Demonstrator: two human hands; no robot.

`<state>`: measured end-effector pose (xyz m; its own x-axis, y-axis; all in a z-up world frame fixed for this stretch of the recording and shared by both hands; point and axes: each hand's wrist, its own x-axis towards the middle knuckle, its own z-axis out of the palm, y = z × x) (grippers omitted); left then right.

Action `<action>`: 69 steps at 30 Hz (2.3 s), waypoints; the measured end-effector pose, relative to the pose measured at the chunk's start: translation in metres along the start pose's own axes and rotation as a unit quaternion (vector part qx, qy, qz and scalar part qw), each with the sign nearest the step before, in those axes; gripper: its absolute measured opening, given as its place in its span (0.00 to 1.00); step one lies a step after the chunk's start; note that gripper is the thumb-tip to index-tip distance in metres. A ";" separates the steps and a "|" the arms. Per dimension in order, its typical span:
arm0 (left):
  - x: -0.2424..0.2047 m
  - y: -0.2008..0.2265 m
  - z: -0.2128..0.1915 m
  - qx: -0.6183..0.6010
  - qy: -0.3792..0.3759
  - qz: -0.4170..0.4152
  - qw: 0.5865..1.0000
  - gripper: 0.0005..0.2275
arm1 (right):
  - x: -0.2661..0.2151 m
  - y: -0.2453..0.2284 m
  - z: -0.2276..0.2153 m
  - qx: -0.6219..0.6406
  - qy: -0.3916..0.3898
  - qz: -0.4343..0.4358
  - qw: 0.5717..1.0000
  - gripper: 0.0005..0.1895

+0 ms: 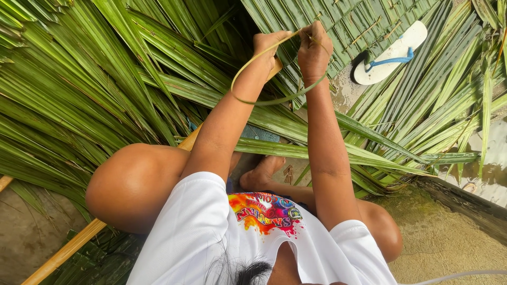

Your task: The person prepares palm fronds by folding individual leaves over a long wooden slat and securing them with a thin strip of material to create a thatch panel.

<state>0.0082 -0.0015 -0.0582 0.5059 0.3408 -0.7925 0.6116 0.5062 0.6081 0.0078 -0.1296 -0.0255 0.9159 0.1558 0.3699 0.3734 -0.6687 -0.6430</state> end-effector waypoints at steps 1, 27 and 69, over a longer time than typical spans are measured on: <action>0.003 -0.002 0.001 -0.024 -0.013 0.004 1.000 0.09 | -0.001 0.000 0.001 -0.005 0.017 -0.018 1.000 0.09; 0.018 -0.011 0.004 -0.071 -0.078 0.036 0.994 0.11 | 0.006 0.003 0.000 -0.025 0.000 0.072 0.997 0.11; -0.019 0.108 -0.009 0.088 -0.021 0.088 0.992 0.48 | 0.011 0.025 0.108 0.312 0.083 0.425 0.845 0.18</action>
<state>0.0593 0.0534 0.0216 0.6375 0.3764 -0.6722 0.6055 0.2947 0.7393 0.0430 -0.0661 -0.1094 0.8787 -0.3264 -0.3485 -0.3572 0.0349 -0.9334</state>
